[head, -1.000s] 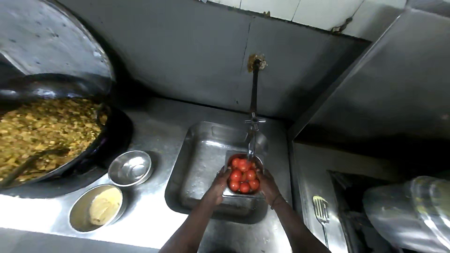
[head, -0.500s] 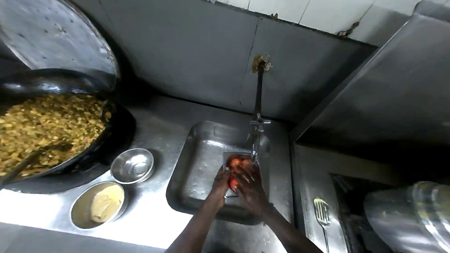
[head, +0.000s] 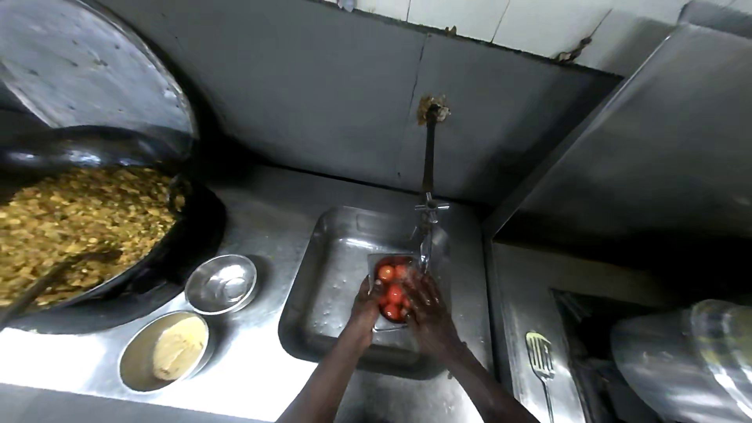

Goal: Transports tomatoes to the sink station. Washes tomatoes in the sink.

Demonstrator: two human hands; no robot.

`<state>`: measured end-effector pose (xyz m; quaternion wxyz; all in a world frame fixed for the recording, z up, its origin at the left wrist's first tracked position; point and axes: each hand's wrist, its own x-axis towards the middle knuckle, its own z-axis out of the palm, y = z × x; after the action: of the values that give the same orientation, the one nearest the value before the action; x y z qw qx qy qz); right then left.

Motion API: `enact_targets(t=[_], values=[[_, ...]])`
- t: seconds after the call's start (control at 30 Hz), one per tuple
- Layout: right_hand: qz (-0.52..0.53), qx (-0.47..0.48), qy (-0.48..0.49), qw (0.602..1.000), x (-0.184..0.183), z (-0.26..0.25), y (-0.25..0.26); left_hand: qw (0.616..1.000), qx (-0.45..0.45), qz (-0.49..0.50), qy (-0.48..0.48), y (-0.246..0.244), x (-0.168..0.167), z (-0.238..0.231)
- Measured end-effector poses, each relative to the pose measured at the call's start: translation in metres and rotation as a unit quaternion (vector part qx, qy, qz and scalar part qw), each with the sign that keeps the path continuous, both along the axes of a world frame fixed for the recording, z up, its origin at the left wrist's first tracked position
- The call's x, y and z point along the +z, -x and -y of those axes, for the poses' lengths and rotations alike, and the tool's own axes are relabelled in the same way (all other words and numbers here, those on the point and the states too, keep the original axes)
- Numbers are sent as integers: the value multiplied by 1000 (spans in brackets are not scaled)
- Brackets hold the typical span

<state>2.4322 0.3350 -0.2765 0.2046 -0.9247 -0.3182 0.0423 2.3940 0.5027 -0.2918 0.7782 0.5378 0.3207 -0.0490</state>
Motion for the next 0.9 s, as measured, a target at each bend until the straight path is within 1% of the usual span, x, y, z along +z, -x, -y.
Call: enact_targets(t=[0.07,0.13,0.17,0.23,0.3,0.37,0.4,0.43,0.47,0.53,0.6,0.63,0.7,0.73,0.77,0.8,0.83,0.87,0.9], values=[[-22,-51,26,998,-4,2,-10,1000,0,-4,3,5,0,1],[-5,-104,19,994,1,-18,-21,1000,-11,-4,8,7,5,11],[-3,-113,34,993,9,-31,-24,1000,-22,-1,10,7,10,16],[-10,-79,56,995,25,-50,-21,999,-30,-2,17,6,14,20],[4,-21,42,999,33,-50,-16,1000,-17,2,18,2,12,16],[32,62,-3,998,21,-28,-7,1000,-1,2,3,-1,10,6],[57,92,-38,993,10,-15,-4,1000,-3,3,-7,0,10,0],[60,100,-60,991,3,-5,-3,1000,-3,4,-12,0,11,-5],[59,85,-70,992,1,1,-4,1000,-3,6,-13,1,11,-8],[44,7,-57,997,0,-5,-11,1000,-15,6,-9,6,12,-4],[14,-80,-3,997,14,-28,-26,999,-38,11,-9,6,21,5],[-1,-105,37,994,26,-40,-28,999,-46,17,-9,6,25,9],[0,-103,73,992,52,-49,-15,998,-49,28,-15,8,37,14],[43,-89,56,994,59,-44,-6,998,-47,33,-26,10,46,15],[94,-72,31,992,59,-37,2,998,-47,35,-35,13,56,14],[117,-57,18,991,54,-30,7,998,-49,31,-38,16,63,14],[116,-49,16,992,47,-26,5,998,-49,27,-35,15,62,14],[77,-47,31,995,39,-25,-2,999,-43,18,-27,10,52,15],[-9,-52,70,996,31,-26,-12,999,-37,3,-16,4,36,17]])
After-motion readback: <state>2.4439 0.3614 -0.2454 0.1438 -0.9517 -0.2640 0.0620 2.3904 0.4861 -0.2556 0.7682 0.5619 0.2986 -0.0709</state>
